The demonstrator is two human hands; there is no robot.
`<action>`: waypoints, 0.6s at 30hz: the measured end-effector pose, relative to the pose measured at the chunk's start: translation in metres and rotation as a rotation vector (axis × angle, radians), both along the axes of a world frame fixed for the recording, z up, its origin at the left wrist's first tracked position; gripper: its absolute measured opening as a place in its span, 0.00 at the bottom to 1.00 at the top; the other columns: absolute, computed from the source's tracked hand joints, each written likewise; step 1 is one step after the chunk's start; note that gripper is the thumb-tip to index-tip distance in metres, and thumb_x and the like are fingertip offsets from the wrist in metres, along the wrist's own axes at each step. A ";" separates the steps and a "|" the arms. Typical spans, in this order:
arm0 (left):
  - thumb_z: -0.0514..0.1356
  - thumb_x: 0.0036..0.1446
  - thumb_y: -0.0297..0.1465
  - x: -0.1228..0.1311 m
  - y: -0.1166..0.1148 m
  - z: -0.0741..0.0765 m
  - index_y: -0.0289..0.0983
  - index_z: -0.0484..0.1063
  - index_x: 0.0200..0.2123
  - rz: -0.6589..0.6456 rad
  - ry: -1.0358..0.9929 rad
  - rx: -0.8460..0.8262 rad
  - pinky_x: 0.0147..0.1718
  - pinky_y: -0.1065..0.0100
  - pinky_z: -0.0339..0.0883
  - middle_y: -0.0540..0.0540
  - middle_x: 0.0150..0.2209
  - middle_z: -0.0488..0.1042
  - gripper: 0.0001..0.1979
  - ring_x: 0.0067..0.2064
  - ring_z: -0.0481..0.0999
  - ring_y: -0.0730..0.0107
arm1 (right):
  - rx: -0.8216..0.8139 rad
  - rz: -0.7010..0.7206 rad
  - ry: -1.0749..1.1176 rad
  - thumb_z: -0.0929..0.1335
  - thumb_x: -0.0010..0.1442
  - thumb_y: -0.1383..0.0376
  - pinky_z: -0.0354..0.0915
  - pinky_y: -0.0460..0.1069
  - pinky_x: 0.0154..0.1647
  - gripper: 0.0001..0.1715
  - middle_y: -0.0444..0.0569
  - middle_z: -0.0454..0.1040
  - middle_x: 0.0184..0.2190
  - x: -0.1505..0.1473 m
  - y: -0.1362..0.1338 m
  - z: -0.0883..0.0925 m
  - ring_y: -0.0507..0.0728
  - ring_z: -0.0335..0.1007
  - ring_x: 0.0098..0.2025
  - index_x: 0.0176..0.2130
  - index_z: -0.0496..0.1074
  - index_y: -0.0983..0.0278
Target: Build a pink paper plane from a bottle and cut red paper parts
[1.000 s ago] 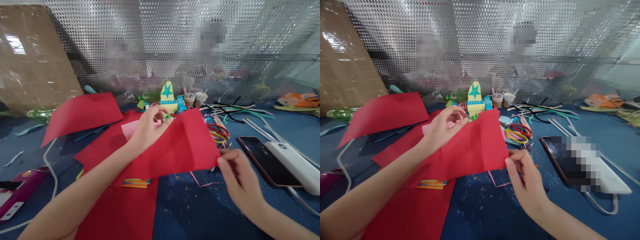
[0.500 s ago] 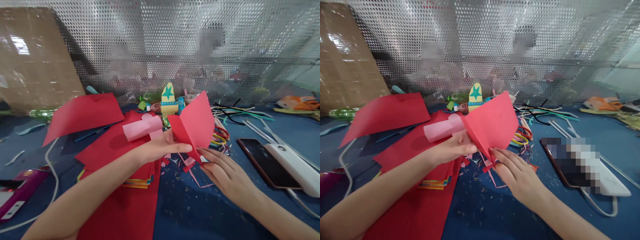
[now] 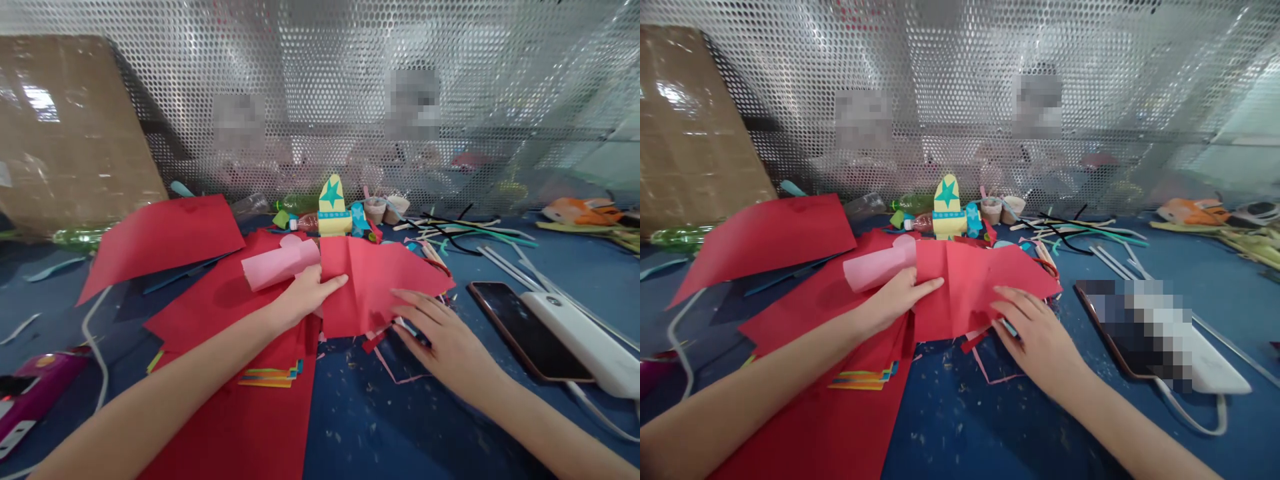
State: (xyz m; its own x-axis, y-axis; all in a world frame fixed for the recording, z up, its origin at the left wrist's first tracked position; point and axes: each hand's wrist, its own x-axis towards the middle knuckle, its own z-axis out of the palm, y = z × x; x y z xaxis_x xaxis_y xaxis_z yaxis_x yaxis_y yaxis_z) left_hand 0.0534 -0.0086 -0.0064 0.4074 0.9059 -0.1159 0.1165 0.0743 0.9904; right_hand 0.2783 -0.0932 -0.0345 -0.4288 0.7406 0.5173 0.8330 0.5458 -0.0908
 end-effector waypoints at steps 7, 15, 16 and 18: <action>0.62 0.53 0.37 -0.027 -0.011 -0.015 0.34 0.74 0.46 0.092 0.116 0.069 0.53 0.54 0.64 0.39 0.53 0.74 0.19 0.55 0.72 0.48 | -0.050 -0.226 0.023 0.60 0.65 0.62 0.67 0.63 0.51 0.16 0.58 0.75 0.48 0.033 0.022 0.002 0.65 0.70 0.51 0.45 0.72 0.66; 0.63 0.53 0.38 -0.040 -0.031 -0.021 0.34 0.74 0.47 0.070 0.034 -0.192 0.48 0.52 0.68 0.39 0.45 0.79 0.20 0.52 0.74 0.45 | -0.300 -0.465 -0.121 0.60 0.64 0.70 0.70 0.59 0.44 0.15 0.60 0.78 0.41 0.078 0.061 0.013 0.64 0.75 0.42 0.44 0.73 0.68; 0.63 0.53 0.38 -0.040 -0.031 -0.021 0.34 0.74 0.47 0.057 0.042 -0.189 0.47 0.52 0.69 0.39 0.45 0.79 0.20 0.52 0.74 0.45 | -0.356 -0.462 -0.148 0.62 0.64 0.69 0.70 0.57 0.44 0.13 0.58 0.77 0.41 0.080 0.068 0.014 0.62 0.75 0.42 0.44 0.73 0.67; 0.63 0.53 0.38 -0.041 -0.031 -0.020 0.35 0.74 0.46 0.039 0.070 -0.162 0.47 0.54 0.69 0.40 0.46 0.79 0.19 0.53 0.74 0.45 | -0.471 -0.433 -0.200 0.65 0.64 0.66 0.71 0.55 0.43 0.10 0.54 0.77 0.41 0.082 0.083 0.016 0.58 0.75 0.41 0.45 0.73 0.66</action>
